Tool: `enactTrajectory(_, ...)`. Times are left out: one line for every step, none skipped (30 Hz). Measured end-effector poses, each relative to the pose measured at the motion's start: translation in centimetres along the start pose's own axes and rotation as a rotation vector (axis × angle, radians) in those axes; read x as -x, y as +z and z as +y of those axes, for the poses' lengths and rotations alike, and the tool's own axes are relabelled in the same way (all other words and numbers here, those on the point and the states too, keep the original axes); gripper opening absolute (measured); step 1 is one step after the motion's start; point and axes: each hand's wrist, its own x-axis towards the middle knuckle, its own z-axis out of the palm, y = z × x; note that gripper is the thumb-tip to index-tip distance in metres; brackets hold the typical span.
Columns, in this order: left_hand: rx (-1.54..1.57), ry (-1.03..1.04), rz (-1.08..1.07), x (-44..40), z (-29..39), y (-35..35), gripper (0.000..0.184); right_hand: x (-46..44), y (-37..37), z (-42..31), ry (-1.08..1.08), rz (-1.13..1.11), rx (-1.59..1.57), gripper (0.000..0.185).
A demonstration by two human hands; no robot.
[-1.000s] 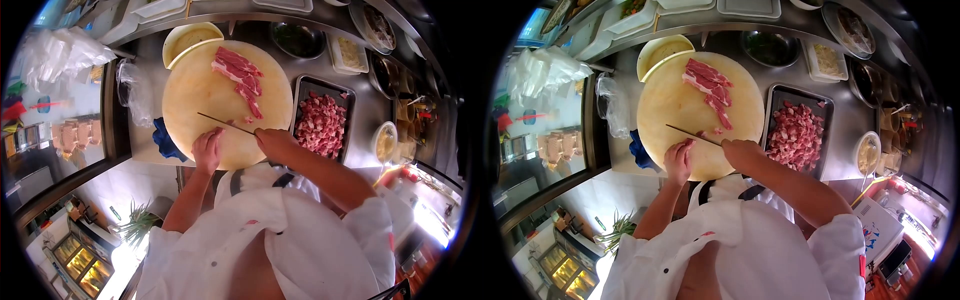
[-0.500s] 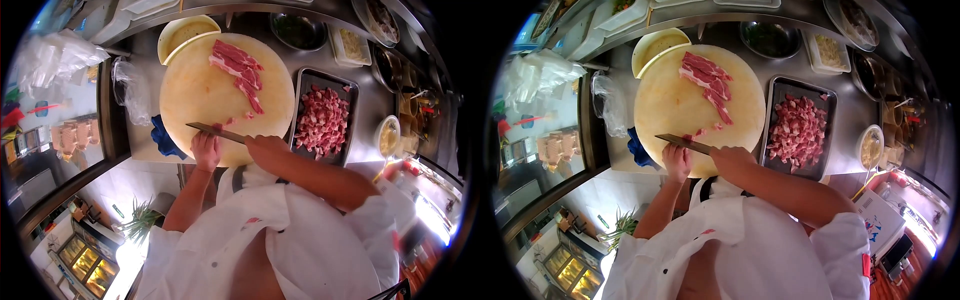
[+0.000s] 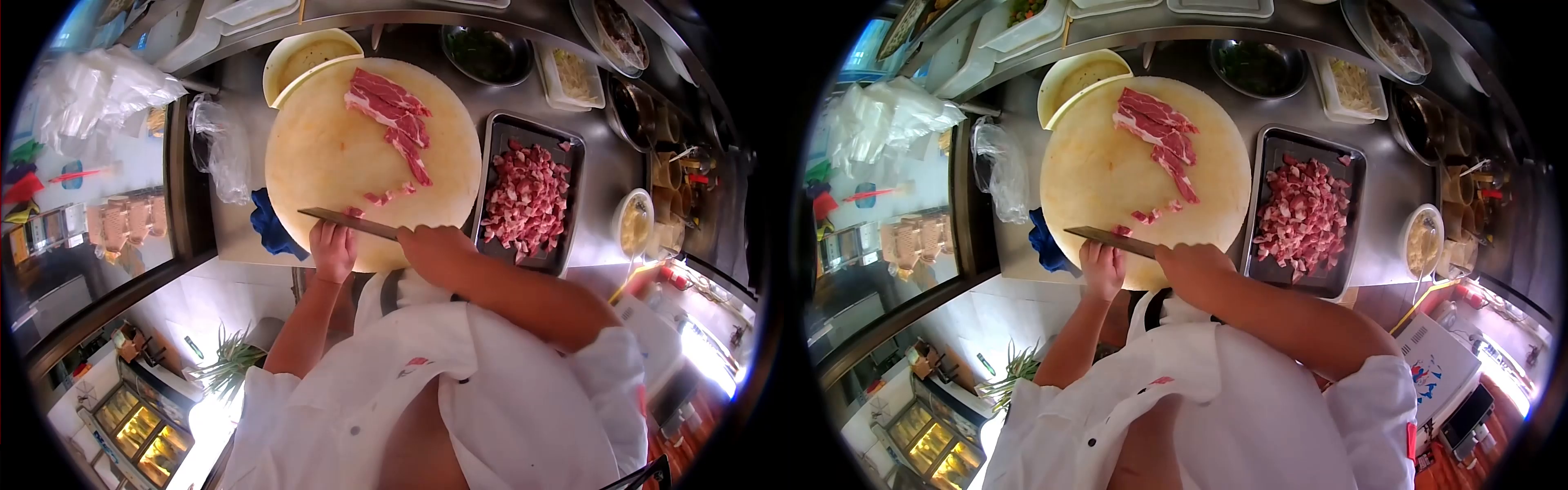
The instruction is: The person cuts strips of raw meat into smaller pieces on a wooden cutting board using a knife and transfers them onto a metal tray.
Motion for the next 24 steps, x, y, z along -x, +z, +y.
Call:
enactTrajectory(0.009, 0.002, 0.002, 0.0, -0.1, 0.1, 0.025, 0.6, 0.5, 0.0, 0.025, -0.01, -0.017, 0.025)
enactTrajectory(0.018, 0.004, 0.003, 0.0, -0.2, 0.2, 0.025, 0.8, 0.9, 0.0, 0.05, -0.02, -0.034, 0.025)
enactTrajectory(0.027, 0.005, 0.002, -0.1, -0.2, 0.2, 0.025, 0.8, 1.3, -0.1, 0.057, -0.014, -0.043, 0.024)
enactTrajectory(0.046, 0.007, 0.006, -0.3, -0.2, 0.3, 0.025, 0.7, 1.8, -0.1, 0.063, -0.007, -0.052, 0.024)
enactTrajectory(0.065, 0.009, 0.009, -0.4, -0.1, 0.2, 0.025, 0.5, 2.2, -0.1, 0.071, 0.0, -0.062, 0.023)
enactTrajectory(0.083, 0.012, 0.012, -0.5, -0.1, 0.3, 0.024, -0.2, 2.5, -0.2, 0.062, 0.005, -0.088, 0.024)
enactTrajectory(0.089, 0.007, 0.004, -0.4, -0.3, 0.5, 0.024, -1.5, 2.7, -0.6, 0.051, 0.009, -0.115, 0.024)
enactTrajectory(0.092, 0.0, -0.007, 0.1, -0.5, 0.6, 0.024, -2.7, 3.0, -1.2, 0.038, 0.011, -0.144, 0.025)
enactTrajectory(0.092, -0.001, -0.013, 0.2, -0.7, 0.7, 0.024, -4.4, 3.6, -1.8, 0.023, 0.038, -0.138, 0.025)
enactTrajectory(0.103, 0.0, -0.026, 0.1, -0.8, 0.6, 0.024, -6.5, 4.1, -2.4, 0.004, 0.072, -0.129, 0.025)
enactTrajectory(0.113, 0.001, -0.038, 0.0, -0.8, 0.6, 0.024, -7.8, 4.1, -2.5, -0.015, 0.105, -0.121, 0.025)
enactTrajectory(0.125, 0.002, -0.056, -0.1, -0.5, 0.1, 0.024, -8.3, 3.5, -2.3, -0.031, 0.106, -0.114, 0.025)
enactTrajectory(0.137, 0.021, -0.062, -0.2, -0.3, -0.5, 0.023, -8.6, 3.1, -1.9, -0.043, 0.106, -0.108, 0.025)
enactTrajectory(0.149, 0.042, -0.06, -0.6, -0.2, -0.9, 0.023, -8.7, 2.7, -1.6, -0.053, 0.109, -0.095, 0.025)
enactTrajectory(0.163, 0.057, -0.057, -1.0, -0.1, -1.0, 0.022, -8.3, 2.4, -1.2, -0.035, 0.11, -0.064, 0.025)
enactTrajectory(0.2, 0.054, -0.019, -0.8, -0.4, -1.0, 0.021, -7.4, 2.1, -0.9, -0.018, 0.103, -0.035, 0.026)
enactTrajectory(0.187, 0.038, 0.001, -0.3, -0.6, -0.8, 0.022, -6.3, 2.1, -0.7, -0.001, 0.091, -0.01, 0.027)
enactTrajectory(0.177, 0.023, 0.016, 0.3, -1.0, -0.4, 0.022, -4.8, 1.8, -1.0, 0.012, 0.061, -0.01, 0.027)
enactTrajectory(0.165, 0.012, 0.033, 0.3, -1.0, -0.5, 0.023, -3.2, 1.0, -1.4, 0.024, 0.035, -0.008, 0.027)
enactTrajectory(0.144, 0.04, 0.037, 0.2, -0.9, -0.7, 0.027, -1.9, 0.7, -1.6, 0.036, 0.013, -0.002, 0.027)
enactTrajectory(0.138, 0.047, 0.046, -0.1, -0.9, -0.9, 0.028, -1.0, 0.9, -1.6, 0.045, -0.003, -0.017, 0.027)
enactTrajectory(0.133, 0.055, 0.054, -0.2, -0.8, -1.0, 0.028, 0.0, 1.2, -1.7, 0.056, -0.019, -0.032, 0.026)
enactTrajectory(0.127, 0.061, 0.06, -0.3, -0.7, -1.1, 0.029, 0.6, 1.6, -1.9, 0.065, -0.036, -0.049, 0.026)
enactTrajectory(0.134, 0.061, 0.052, -0.4, -0.7, -1.2, 0.03, 1.0, 1.9, -2.2, 0.08, -0.041, -0.069, 0.025)
